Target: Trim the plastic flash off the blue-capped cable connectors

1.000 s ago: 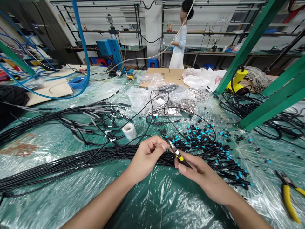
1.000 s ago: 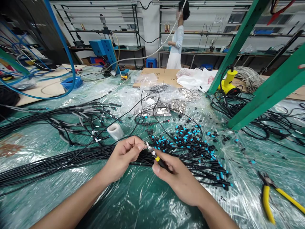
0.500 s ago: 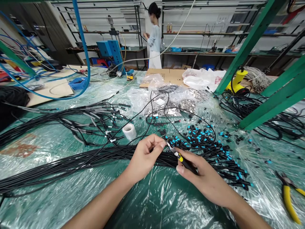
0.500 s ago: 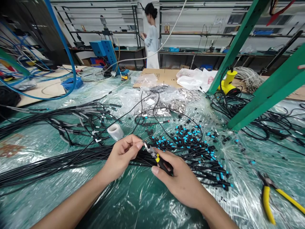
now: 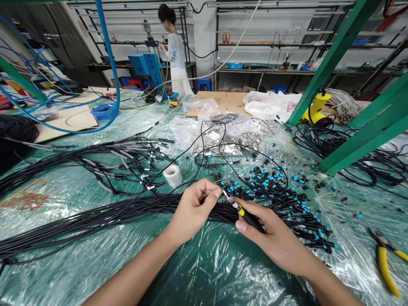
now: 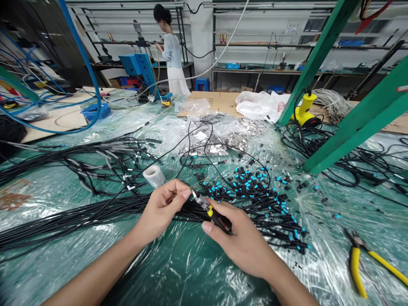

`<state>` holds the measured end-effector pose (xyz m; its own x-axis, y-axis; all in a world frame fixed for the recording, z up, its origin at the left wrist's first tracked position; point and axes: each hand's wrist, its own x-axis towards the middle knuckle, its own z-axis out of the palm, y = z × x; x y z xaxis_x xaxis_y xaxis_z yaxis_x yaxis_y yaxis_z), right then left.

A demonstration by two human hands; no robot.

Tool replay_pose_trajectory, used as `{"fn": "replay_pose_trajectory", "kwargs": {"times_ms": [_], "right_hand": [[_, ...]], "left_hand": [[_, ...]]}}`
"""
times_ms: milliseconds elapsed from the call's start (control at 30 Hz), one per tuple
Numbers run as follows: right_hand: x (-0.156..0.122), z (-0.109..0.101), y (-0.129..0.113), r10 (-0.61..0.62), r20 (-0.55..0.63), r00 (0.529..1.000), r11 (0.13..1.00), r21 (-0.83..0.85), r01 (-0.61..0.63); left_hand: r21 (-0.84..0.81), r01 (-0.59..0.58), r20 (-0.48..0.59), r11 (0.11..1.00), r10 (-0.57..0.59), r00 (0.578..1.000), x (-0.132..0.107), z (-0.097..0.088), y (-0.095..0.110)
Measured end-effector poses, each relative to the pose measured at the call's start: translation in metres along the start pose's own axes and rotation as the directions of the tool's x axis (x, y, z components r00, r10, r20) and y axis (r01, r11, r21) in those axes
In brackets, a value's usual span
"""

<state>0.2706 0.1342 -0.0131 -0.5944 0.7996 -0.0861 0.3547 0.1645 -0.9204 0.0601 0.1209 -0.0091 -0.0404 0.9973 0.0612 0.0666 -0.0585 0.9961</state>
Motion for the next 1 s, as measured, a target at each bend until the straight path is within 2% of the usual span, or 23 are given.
{"fn": "replay_pose_trajectory", "kwargs": {"times_ms": [300, 500, 767, 867, 1000], "right_hand": [[0.0015, 0.0004, -0.0042, -0.039, -0.003, 0.999, 0.999, 0.02, 0.039], [0.0023, 0.0023, -0.0029, -0.004, -0.041, 0.999, 0.996, -0.094, 0.0], [0.0029, 0.0023, -0.0028, -0.038, -0.092, 0.995, 0.957, -0.291, 0.009], [0.0028, 0.0018, -0.0037, -0.037, -0.086, 0.996, 0.957, -0.289, 0.011], [0.0023, 0.0023, -0.0045, -0.031, -0.087, 0.996, 0.964, -0.264, 0.006]], "left_hand": [[0.034, -0.006, -0.013, 0.999, 0.007, 1.0, -0.0001, 0.0017, -0.0031], [-0.006, 0.048, -0.008, 0.999, -0.048, 0.999, 0.0002, 0.0011, -0.0027], [-0.14, 0.088, 0.013, 0.986, -0.087, 0.996, 0.0013, 0.0039, -0.0076], [-0.194, 0.104, 0.02, 0.976, -0.102, 0.995, 0.0022, 0.0052, -0.0089], [-0.185, 0.097, 0.013, 0.978, -0.096, 0.995, 0.0021, 0.0051, -0.0089]]}}
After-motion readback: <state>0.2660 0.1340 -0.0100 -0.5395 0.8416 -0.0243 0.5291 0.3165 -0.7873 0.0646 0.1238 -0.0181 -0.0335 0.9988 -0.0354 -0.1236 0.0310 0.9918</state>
